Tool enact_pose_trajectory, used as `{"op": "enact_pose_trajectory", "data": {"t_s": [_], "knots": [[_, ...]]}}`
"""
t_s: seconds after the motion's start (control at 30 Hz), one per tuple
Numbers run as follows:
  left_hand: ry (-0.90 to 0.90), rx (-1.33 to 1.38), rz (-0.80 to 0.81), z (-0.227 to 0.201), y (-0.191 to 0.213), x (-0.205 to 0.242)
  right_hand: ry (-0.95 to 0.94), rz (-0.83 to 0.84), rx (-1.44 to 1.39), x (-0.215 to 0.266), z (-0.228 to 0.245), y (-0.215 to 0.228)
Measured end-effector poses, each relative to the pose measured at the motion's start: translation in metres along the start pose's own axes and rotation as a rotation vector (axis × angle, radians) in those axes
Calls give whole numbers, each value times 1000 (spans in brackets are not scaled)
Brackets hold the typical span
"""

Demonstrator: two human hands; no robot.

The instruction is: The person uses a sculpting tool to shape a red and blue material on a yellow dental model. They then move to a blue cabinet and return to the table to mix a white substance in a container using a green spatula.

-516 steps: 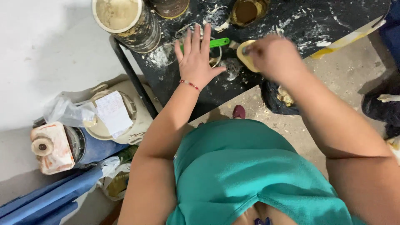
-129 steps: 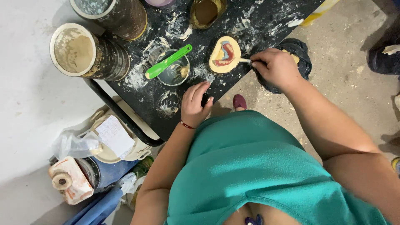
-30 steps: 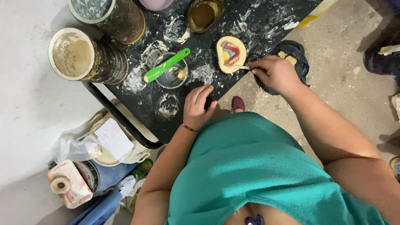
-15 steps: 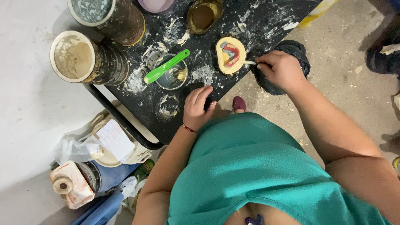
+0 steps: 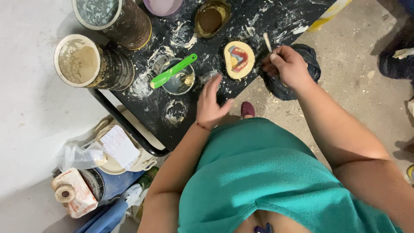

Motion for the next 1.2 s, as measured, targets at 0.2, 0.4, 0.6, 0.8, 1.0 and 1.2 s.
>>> {"op": "enact_pose_trajectory", "data": {"t_s": [0.2, 0.4, 0.6, 0.8, 1.0, 1.2], "knots": [[269, 57, 91, -12, -25, -43, -123, 130, -315, -10, -1, -22], [248, 261, 71, -9, -38, -12, -229, 312, -25, -39, 59, -31], [481, 167, 296, -56, -8, -26, 14, 557, 27, -101, 41, -30], [43, -393, 94, 17, -12, -38, 676, 239, 676, -73, 25, -1], [35, -482, 297, 23, -5, -76, 824, 145, 750, -62, 23, -13], [80, -408, 332, 22, -9, -88, 892, 147, 730, -48, 20, -6]]}}
Point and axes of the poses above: each hand's wrist, its own x-axis away from the middle knuckle, its own y-axis out of the back of the hand, z = x × y, the point moved 3 cm from there along -x, towards the middle knuckle, and after that the axes turned 5 degrees about -z, right-handed, at the moved point
